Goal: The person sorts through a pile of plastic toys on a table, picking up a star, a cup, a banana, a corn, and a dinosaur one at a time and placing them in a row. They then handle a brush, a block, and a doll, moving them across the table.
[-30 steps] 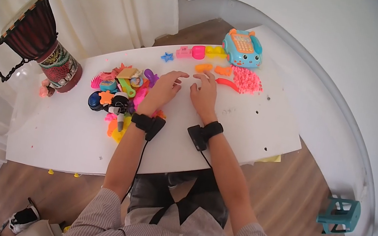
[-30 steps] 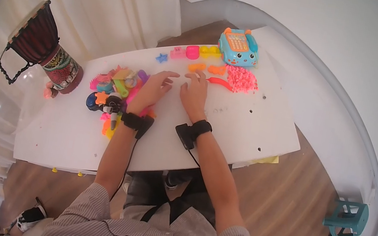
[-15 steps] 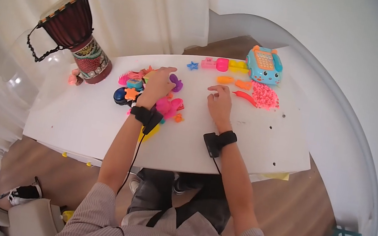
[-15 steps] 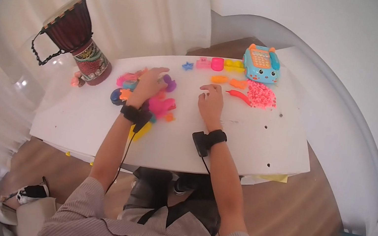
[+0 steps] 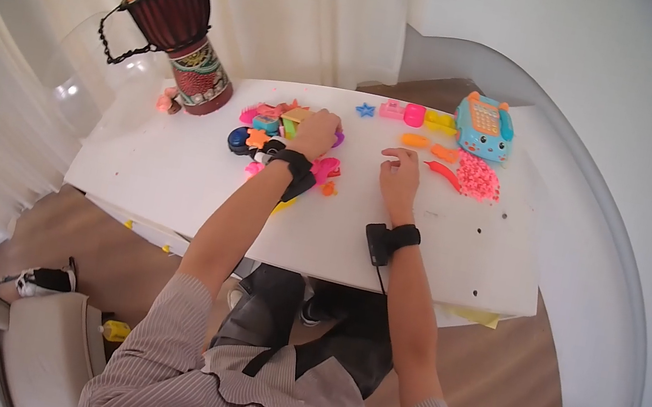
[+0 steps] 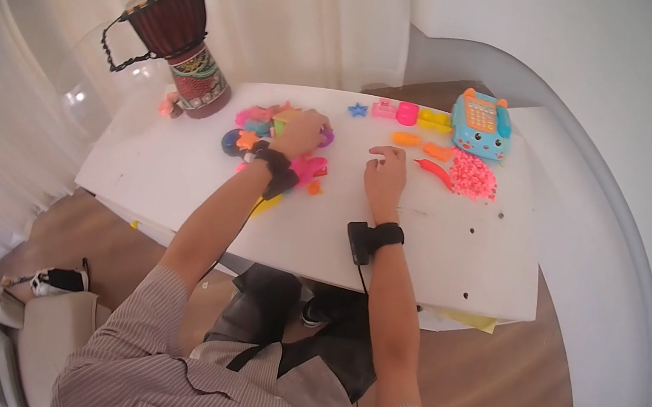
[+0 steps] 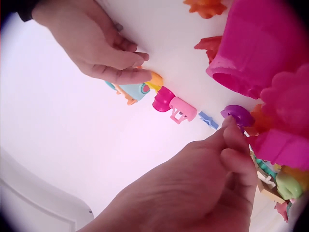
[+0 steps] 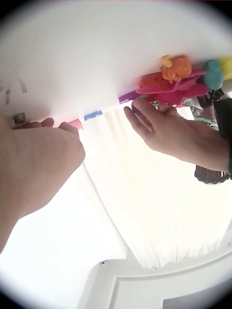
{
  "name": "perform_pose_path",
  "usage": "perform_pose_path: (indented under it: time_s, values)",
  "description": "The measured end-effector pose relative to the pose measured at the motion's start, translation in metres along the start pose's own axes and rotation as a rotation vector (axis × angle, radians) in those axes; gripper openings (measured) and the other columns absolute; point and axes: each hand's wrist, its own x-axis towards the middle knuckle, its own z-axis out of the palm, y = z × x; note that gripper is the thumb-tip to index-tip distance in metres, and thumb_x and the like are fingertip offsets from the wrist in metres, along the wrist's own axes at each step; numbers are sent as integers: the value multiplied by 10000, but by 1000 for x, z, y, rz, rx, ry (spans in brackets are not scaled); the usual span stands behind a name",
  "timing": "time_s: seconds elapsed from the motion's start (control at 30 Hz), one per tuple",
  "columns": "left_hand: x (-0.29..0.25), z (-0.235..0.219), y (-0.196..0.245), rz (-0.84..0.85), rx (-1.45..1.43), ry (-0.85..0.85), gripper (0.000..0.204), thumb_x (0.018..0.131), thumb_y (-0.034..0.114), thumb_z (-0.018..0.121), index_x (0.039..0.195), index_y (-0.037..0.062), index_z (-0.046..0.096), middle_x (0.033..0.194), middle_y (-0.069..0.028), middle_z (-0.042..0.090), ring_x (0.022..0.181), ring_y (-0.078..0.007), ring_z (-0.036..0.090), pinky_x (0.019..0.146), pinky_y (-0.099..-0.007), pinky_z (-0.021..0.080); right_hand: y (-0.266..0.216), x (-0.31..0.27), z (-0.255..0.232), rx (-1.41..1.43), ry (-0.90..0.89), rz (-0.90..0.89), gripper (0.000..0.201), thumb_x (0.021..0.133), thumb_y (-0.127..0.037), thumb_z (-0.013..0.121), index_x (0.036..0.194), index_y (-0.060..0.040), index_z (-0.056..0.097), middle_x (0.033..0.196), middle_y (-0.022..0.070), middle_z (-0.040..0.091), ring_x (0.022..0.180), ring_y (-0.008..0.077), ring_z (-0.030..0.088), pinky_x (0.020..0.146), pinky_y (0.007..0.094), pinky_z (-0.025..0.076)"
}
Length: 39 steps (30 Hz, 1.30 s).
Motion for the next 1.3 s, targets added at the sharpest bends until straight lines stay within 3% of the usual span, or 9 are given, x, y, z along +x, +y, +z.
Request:
perform_pose_path:
  time_s: [0.2, 0.4, 0.5, 0.57, 0.63, 0.7, 0.77, 1.07, 1.3]
  values:
    - [-3, -2, 6, -70, -109, 11, 133, 900, 62, 627, 924, 42, 756, 986, -214, 737, 1011, -398, 698, 910, -481, 561, -1, 1, 2, -10, -6, -5, 198, 858, -10, 648, 1009, -108, 733, 1101, 102, 634, 889, 255, 679, 820, 383, 550]
    - [-4, -4, 10, -54, -70, 138, 157, 888, 29, 648, 1030, 4, 708, 944, -238, 740, 979, -418, 709, 893, -491, 557, 4, 1, 3, -22, -8, -17, 219, 855, -4, 643, 1028, -102, 734, 1111, 101, 644, 882, 251, 682, 821, 379, 547]
    - [-8, -29, 37, -25, -171, 158, 187, 954, 90, 664, 1113, -8, 644, 876, -241, 734, 871, -386, 744, 783, -453, 586, 0, 3, 4, 44, 1, -46, 282, 856, 18, 645, 1108, -87, 715, 1162, 101, 658, 889, 239, 688, 814, 365, 553]
    - [-16, -53, 74, -217, -526, -9, 265, 1022, 204, 678, 1172, 3, 591, 843, -149, 726, 677, -222, 732, 611, -334, 565, -9, 4, 0, 91, 14, -72, 331, 858, 32, 648, 1166, -78, 701, 1204, 102, 667, 901, 230, 694, 805, 356, 561]
    - [-16, -41, 86, -209, -688, -9, 290, 1056, 242, 640, 1214, 13, 558, 837, -125, 712, 657, -181, 715, 578, -306, 548, -25, 3, 1, 295, -57, 10, 452, 864, 65, 664, 1298, -59, 649, 1283, 106, 674, 972, 224, 709, 813, 345, 587]
    - [-13, -27, 94, -198, -853, -11, 315, 1090, 280, 601, 1255, 22, 524, 830, -100, 698, 636, -140, 697, 545, -278, 532, -28, 1, 7, 338, -86, -32, 493, 867, 76, 669, 1339, -61, 630, 1289, 115, 676, 1004, 230, 713, 817, 344, 597]
    - [-7, -6, 101, -333, -1195, -53, 329, 1127, 321, 526, 1295, 41, 494, 862, -94, 694, 643, -138, 684, 558, -270, 525, -17, 3, 12, 368, -105, -76, 535, 869, 88, 674, 1379, -63, 612, 1295, 124, 678, 1036, 237, 717, 821, 344, 607]
    - [-26, 35, 105, -418, -1455, 89, 340, 1163, 350, 416, 1307, 57, 512, 912, -75, 626, 647, -115, 617, 548, -235, 467, 0, 5, 9, 334, -131, -57, 521, 862, 184, 606, 1329, -37, 677, 1293, 124, 681, 992, 231, 739, 843, 325, 611]
    - [-35, 51, 99, -380, -1489, 67, 340, 1166, 344, 413, 1253, 49, 560, 907, -65, 642, 614, -103, 590, 542, -226, 466, -12, 4, 1, 229, -106, -75, 490, 842, 165, 607, 1290, -16, 695, 1231, 169, 669, 997, 309, 719, 850, 350, 611]
